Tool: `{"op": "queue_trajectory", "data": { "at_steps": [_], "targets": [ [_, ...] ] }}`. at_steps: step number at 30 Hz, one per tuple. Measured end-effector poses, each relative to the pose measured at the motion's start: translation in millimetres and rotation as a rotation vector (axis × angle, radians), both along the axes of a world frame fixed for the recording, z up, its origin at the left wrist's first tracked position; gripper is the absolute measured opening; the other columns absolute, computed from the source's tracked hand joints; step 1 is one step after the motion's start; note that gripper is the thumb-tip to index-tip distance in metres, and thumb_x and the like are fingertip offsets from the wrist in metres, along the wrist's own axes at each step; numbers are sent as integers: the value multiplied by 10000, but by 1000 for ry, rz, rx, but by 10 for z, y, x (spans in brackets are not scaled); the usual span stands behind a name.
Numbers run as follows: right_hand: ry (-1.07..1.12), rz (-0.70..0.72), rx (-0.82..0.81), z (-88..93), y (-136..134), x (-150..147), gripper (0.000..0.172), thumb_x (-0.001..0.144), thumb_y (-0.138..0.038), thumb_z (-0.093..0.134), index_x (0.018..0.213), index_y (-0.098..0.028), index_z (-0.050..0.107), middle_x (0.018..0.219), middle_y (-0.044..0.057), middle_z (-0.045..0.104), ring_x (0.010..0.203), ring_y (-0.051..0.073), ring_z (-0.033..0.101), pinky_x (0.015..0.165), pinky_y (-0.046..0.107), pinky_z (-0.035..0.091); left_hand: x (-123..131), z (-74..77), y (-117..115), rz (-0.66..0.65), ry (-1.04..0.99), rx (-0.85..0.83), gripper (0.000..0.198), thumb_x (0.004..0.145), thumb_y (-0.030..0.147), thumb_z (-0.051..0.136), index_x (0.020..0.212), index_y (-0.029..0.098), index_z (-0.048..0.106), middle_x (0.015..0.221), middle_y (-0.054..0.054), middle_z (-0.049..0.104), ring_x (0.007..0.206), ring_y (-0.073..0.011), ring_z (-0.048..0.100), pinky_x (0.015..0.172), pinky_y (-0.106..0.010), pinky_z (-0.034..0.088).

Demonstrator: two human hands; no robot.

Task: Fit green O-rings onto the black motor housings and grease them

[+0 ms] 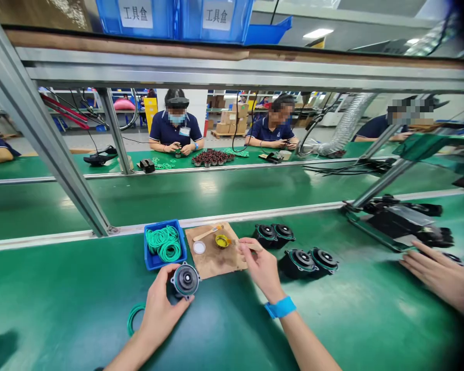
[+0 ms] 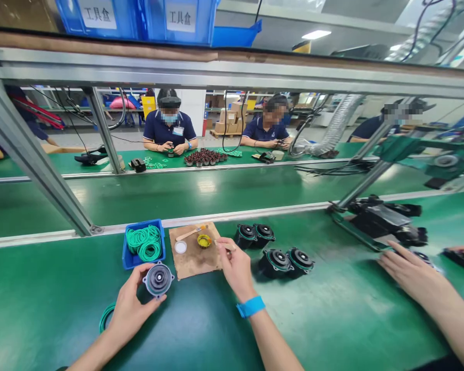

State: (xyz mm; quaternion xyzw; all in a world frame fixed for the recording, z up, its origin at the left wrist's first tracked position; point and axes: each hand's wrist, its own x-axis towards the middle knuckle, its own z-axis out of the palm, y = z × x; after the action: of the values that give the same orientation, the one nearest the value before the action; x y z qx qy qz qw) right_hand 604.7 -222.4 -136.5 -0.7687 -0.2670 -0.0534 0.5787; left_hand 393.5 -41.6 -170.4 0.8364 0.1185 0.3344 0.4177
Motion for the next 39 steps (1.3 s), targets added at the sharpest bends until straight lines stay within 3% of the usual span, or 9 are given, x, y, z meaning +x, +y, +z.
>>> {"op": "queue_trajectory", "data": {
  "at_steps": [3, 5, 8, 10, 14, 20, 25, 31, 39],
  "targets": [
    [3, -53, 137, 84, 1, -74, 528, 832, -606, 563, 963, -101, 644, 1026, 138, 636, 733, 154, 638, 648, 270, 548, -6, 99, 44, 65, -105, 137, 549, 711, 172, 735, 1184, 231, 464, 1099, -8, 619, 988, -142, 617, 865, -287, 523],
    [50, -16, 308, 175, 16, -206, 491, 858, -570, 569, 1009, -104, 600, 970, 132, 630, 762, 160, 643, 647, 286, 563, -1, 145, 54, 116, -195, 216, 558, 711, 180, 747, 1193, 227, 471, 1127, -25, 609, 1025, -146, 613, 895, -290, 521],
    [118, 210, 613, 333, 36, -535, 271, 902, -387, 591, 1019, -143, 587, 825, 76, 619, 716, 138, 633, 588, 257, 551, 26, 193, 28, 140, -337, 231, 523, 732, 204, 749, 1176, 193, 473, 1175, -78, 589, 1095, -166, 601, 932, -300, 515],
    [25, 353, 663, 413, 35, -789, 157, 954, -264, 506, 1031, -173, 609, 824, 64, 614, 712, 129, 633, 556, 237, 546, 48, 225, -11, 128, -413, 180, 529, 733, 212, 762, 1165, 178, 458, 1190, -108, 578, 1122, -179, 596, 935, -303, 517],
    [-287, 468, 574, 474, 0, -1152, 269, 965, -91, 382, 1126, -181, 578, 855, 57, 593, 761, 104, 619, 639, 233, 558, 60, 305, -98, 118, -506, 98, 578, 703, 207, 800, 1153, 169, 439, 1186, -137, 569, 1128, -196, 600, 912, -294, 530],
    [-538, 596, 450, 517, -44, -1219, 388, 885, 15, 383, 1203, -147, 538, 852, 68, 591, 806, 118, 591, 681, 260, 513, 21, 372, -110, 90, -595, 141, 588, 687, 121, 795, 1155, 148, 440, 1193, -170, 547, 1143, -248, 590, 936, -397, 524],
    [-586, 616, 405, 520, -79, -1181, 456, 813, 85, 392, 1185, -133, 539, 897, 75, 604, 839, 127, 594, 712, 284, 510, -31, 404, -54, 57, -607, 234, 523, 731, 52, 728, 1165, 133, 447, 1202, -176, 542, 1173, -240, 564, 988, -429, 493],
    [-559, 666, 347, 474, -110, -1107, 445, 834, 59, 410, 1194, -163, 550, 916, 77, 617, 861, 138, 606, 725, 295, 522, -124, 427, -10, 11, -586, 385, 476, 762, 11, 673, 1175, 102, 454, 1201, -181, 543, 1223, -237, 529, 1053, -431, 447],
    [-535, 712, 348, 452, -81, -1058, 424, 838, 54, 412, 1172, -161, 559, 895, 76, 618, 856, 140, 606, 714, 287, 525, -203, 397, -24, -4, -547, 339, 469, 775, 26, 658, 1188, 123, 457, 1222, -166, 541, 1224, -223, 529, 1041, -407, 462]
  ]
}}
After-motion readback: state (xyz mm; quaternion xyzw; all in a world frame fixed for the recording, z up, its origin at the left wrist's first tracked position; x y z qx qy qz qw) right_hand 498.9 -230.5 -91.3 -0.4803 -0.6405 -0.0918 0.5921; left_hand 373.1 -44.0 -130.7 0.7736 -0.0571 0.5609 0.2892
